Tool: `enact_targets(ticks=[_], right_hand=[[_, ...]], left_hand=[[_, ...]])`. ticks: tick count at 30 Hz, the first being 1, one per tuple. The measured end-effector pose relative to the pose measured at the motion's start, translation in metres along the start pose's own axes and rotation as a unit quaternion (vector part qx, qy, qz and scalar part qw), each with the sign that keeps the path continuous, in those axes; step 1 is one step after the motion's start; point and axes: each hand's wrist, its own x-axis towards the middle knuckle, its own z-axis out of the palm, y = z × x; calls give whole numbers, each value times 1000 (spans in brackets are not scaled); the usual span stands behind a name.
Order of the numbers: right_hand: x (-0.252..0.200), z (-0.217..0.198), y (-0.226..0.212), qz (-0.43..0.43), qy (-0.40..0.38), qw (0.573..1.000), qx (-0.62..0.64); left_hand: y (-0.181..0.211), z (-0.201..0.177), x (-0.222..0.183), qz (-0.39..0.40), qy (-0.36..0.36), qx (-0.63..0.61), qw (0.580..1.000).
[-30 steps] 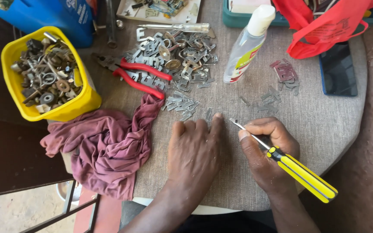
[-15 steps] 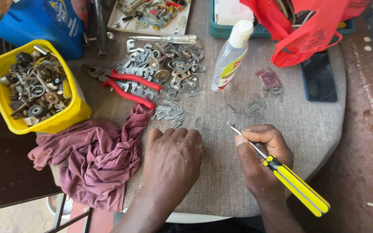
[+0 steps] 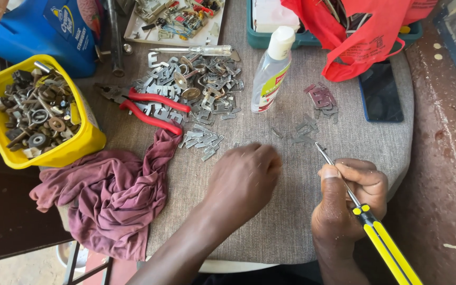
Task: The person uses a yellow-handled screwdriver to file small metal pieces on a table. They repeatedly pick up individual pieces, file their edges, and place them back on the table among other metal parts and tools.
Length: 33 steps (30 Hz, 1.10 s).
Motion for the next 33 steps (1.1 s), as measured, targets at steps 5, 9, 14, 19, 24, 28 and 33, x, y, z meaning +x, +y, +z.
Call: enact_targets(ticks=[5, 9, 14, 19, 24, 28, 33], right_hand=[[1, 1, -10, 45, -21, 999, 14], [2, 1, -6, 51, -15, 998, 21], [2, 6, -1, 30, -36, 999, 15], [2, 6, -6, 13, -75, 997, -10], [1, 10, -12, 50, -93, 994, 10], [4, 11, -21, 62, -133, 989, -23], [7, 14, -27, 8, -260, 965, -36]], left_hand=[[-9, 11, 31, 57, 97, 2, 994], [-21, -35, 8, 19, 174, 46, 984], [-62, -43, -16, 0, 170, 119, 978], [-62, -40, -10, -14, 108, 143, 984], [-67, -37, 4, 18, 4, 201, 979], [-56, -43, -3, 16, -4, 205, 979], [-33, -26, -40, 49, 53, 204, 976]])
